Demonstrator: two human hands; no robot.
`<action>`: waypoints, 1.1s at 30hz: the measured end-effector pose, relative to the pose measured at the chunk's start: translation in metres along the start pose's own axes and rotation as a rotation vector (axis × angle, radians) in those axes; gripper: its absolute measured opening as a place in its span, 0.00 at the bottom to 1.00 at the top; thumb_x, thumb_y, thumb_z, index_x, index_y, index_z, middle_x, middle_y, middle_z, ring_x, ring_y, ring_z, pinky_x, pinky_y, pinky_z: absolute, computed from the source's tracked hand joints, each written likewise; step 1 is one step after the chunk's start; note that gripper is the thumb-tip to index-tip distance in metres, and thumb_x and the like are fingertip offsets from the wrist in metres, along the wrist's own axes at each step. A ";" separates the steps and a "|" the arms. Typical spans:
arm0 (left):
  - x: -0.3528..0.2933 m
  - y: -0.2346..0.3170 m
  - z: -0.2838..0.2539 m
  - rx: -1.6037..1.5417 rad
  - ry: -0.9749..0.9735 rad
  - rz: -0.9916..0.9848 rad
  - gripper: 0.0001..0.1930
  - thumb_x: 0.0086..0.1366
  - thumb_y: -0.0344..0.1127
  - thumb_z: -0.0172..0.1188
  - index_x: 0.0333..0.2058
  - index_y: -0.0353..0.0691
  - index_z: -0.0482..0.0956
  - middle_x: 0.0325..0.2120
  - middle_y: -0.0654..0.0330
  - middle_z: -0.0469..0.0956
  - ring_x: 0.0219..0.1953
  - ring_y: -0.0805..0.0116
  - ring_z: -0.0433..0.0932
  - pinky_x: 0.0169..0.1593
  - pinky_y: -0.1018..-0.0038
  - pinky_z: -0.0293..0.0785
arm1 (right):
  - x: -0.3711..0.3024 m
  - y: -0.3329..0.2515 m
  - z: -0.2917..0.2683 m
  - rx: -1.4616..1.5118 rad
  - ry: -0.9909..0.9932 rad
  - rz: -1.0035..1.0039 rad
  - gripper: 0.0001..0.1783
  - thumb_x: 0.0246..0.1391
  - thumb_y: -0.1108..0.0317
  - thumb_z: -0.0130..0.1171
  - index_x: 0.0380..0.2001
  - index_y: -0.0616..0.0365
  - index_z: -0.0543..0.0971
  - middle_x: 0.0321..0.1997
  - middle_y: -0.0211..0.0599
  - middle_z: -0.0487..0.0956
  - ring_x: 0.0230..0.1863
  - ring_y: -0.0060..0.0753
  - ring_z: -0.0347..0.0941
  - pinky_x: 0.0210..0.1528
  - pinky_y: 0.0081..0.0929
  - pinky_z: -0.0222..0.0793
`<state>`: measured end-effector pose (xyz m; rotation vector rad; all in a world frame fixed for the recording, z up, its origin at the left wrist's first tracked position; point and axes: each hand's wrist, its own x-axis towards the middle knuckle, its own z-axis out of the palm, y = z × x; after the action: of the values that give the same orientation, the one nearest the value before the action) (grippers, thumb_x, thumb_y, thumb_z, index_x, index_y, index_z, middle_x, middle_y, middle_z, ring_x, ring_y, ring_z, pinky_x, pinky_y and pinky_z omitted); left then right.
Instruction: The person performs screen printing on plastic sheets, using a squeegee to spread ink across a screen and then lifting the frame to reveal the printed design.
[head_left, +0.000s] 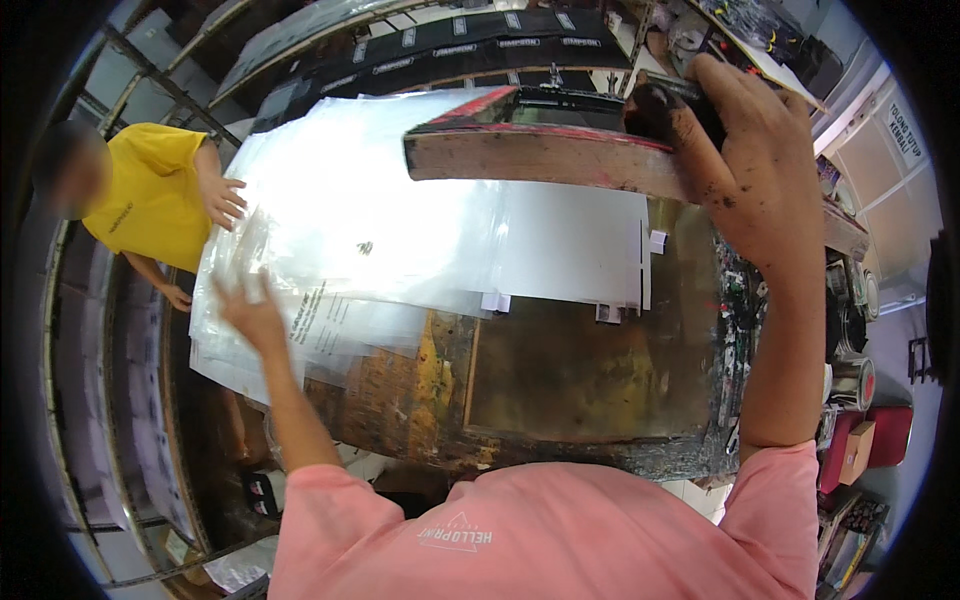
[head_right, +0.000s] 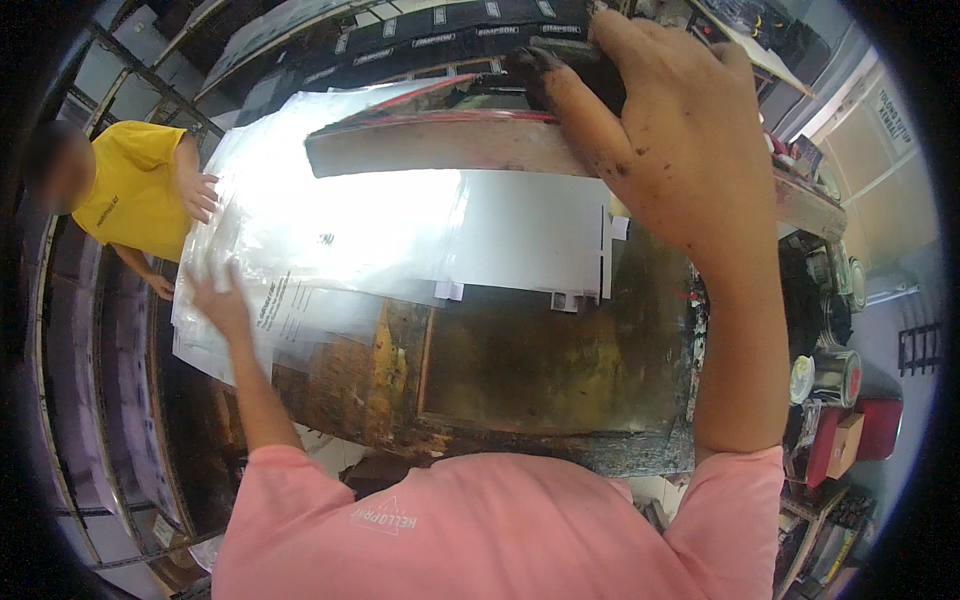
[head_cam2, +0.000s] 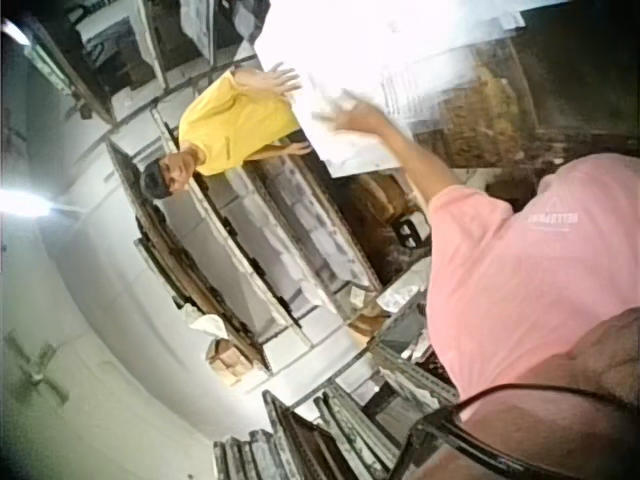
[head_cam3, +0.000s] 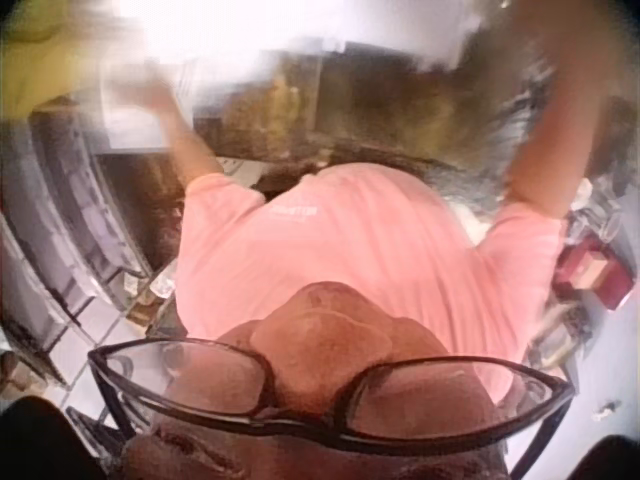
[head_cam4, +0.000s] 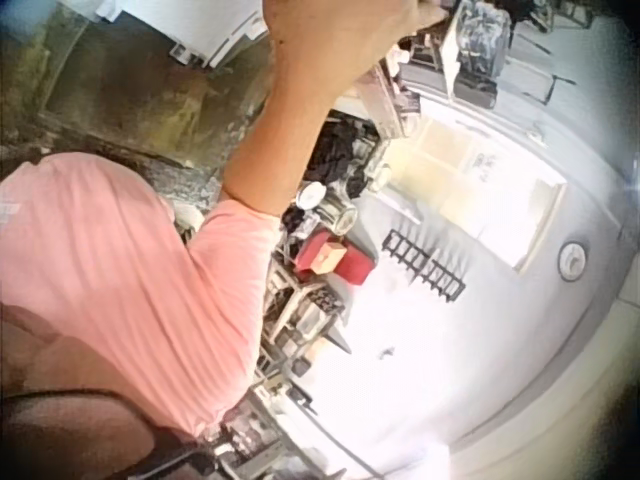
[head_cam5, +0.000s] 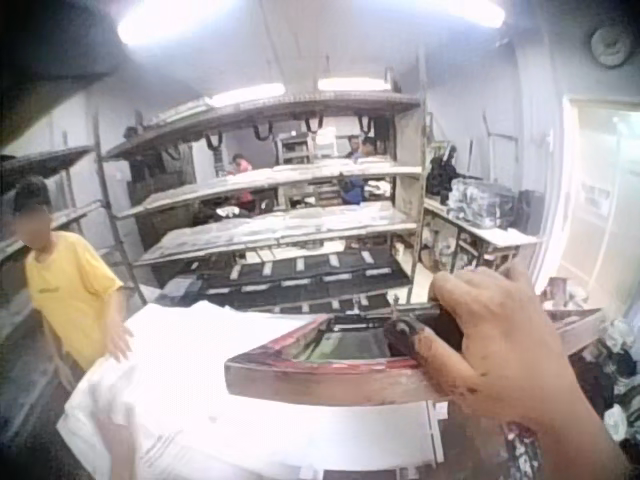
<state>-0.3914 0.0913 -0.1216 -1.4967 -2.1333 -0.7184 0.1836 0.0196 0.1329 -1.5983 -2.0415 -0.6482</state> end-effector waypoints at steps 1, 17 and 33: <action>-0.017 0.027 0.015 -0.364 -0.133 0.126 0.26 0.77 0.51 0.57 0.67 0.45 0.77 0.67 0.54 0.77 0.73 0.54 0.68 0.78 0.47 0.51 | -0.002 -0.001 0.006 -0.020 0.123 -0.040 0.24 0.66 0.47 0.58 0.49 0.58 0.82 0.41 0.48 0.85 0.46 0.54 0.80 0.52 0.49 0.64; -0.115 0.282 -0.023 -0.357 -0.587 0.631 0.47 0.69 0.76 0.51 0.69 0.39 0.74 0.68 0.41 0.72 0.74 0.40 0.64 0.76 0.27 0.27 | 0.018 0.019 0.002 -0.126 0.054 -0.067 0.24 0.67 0.48 0.58 0.51 0.56 0.82 0.45 0.49 0.85 0.51 0.56 0.80 0.53 0.53 0.66; -0.203 0.359 -0.047 -0.668 -0.561 0.954 0.53 0.45 0.79 0.72 0.60 0.42 0.82 0.67 0.47 0.71 0.72 0.42 0.66 0.74 0.23 0.33 | -0.003 0.007 -0.028 0.099 -0.022 0.007 0.33 0.72 0.41 0.47 0.35 0.64 0.80 0.32 0.49 0.83 0.41 0.51 0.81 0.57 0.52 0.64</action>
<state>0.0157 0.0170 -0.1513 -3.0126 -1.1634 -0.6921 0.1935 0.0018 0.1532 -1.5612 -2.0500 -0.5204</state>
